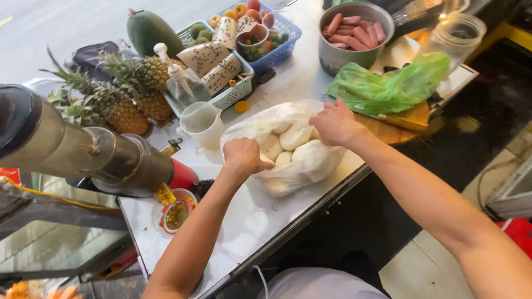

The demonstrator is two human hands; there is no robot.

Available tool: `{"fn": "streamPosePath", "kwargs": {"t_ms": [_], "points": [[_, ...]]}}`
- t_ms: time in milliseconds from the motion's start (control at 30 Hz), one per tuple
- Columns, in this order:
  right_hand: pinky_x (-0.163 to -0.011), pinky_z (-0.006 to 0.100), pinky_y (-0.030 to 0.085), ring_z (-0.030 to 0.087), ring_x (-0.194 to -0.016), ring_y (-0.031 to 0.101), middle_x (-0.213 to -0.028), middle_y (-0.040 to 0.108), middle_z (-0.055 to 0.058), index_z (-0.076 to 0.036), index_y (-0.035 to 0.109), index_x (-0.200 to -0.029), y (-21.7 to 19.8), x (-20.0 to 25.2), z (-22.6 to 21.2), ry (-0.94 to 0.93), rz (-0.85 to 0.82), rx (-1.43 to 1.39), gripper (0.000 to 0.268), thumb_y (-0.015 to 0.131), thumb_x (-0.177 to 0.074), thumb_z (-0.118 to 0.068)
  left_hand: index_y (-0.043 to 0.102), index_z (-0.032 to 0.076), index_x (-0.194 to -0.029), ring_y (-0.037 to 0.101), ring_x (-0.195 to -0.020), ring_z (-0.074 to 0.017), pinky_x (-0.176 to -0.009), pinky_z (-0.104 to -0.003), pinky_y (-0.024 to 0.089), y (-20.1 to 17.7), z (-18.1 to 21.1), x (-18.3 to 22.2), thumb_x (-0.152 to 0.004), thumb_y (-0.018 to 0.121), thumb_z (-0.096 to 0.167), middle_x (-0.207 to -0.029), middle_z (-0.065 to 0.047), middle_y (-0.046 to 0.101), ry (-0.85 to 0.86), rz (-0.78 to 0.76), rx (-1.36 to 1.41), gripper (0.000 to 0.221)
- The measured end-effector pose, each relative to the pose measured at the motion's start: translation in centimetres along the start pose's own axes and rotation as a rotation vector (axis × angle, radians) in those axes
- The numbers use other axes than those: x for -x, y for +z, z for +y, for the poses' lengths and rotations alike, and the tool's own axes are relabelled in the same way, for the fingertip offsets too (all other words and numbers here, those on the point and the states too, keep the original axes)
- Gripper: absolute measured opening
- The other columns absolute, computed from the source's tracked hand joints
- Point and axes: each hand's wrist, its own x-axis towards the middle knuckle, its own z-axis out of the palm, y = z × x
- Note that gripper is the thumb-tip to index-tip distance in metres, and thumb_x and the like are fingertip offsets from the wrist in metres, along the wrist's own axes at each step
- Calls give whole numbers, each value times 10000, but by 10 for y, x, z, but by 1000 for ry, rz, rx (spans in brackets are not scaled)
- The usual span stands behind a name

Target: Transfer steamed buns from a large plastic storage bag into a commercial steamer.

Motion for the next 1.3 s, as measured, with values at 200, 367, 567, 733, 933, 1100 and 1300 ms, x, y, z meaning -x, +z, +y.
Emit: {"fn": "streamPosePath", "kwargs": {"t_ms": [200,367,567,733,933,1100,1300], "points": [[-1021,506,410,262,-1028,755,-1061,792,86,-186,805,-1003,-14,-21,42,6,-306,244,188,674,-869,-203,824,141,-871,727,-938,-348,-815,-457,580,40,-16,2,-750,727,292,-972,-137,771,-95,-9,155,217],[-995,461,427,259,-1095,701,-1093,761,84,-175,800,-1008,-23,-21,67,-157,-453,257,333,826,-768,-404,778,91,-936,726,-941,-317,-842,-434,565,34,6,32,-833,698,257,-969,-136,778,-39,188,603,211],[-756,316,498,199,-878,663,-932,737,68,-127,789,-928,-21,-36,93,-450,-134,-864,280,728,-886,-397,683,25,-1058,700,-805,-183,-818,-335,563,-22,36,69,-968,640,218,-852,-48,713,10,415,1783,218],[-572,255,339,101,-647,437,-691,521,3,-114,790,-1029,-45,-39,98,-34,-206,-1323,252,655,-970,-318,709,14,-1062,563,-539,-118,-590,-287,514,-80,54,48,-982,622,266,-619,-3,557,-145,564,1779,278],[-814,261,531,137,-721,541,-776,577,33,22,755,-1124,-98,-63,163,-256,201,-1868,281,599,-990,-169,627,-57,-867,504,-515,-77,-483,-292,479,-168,124,60,-1008,696,296,-621,25,520,251,612,1410,387],[-543,287,441,77,-614,506,-732,535,-42,-64,704,-1143,-66,-75,176,223,-28,-1408,268,590,-1045,-287,782,22,-906,482,-442,-60,-421,-253,430,-108,70,40,-904,737,403,-549,48,499,-138,429,1405,384],[-623,253,397,96,-675,461,-832,547,-2,-52,657,-1209,-197,-23,81,-578,143,-1685,129,606,-1167,-163,749,8,-915,426,-460,-62,-436,-258,368,-144,19,71,-956,733,325,-597,28,495,-72,699,1491,320]]}}
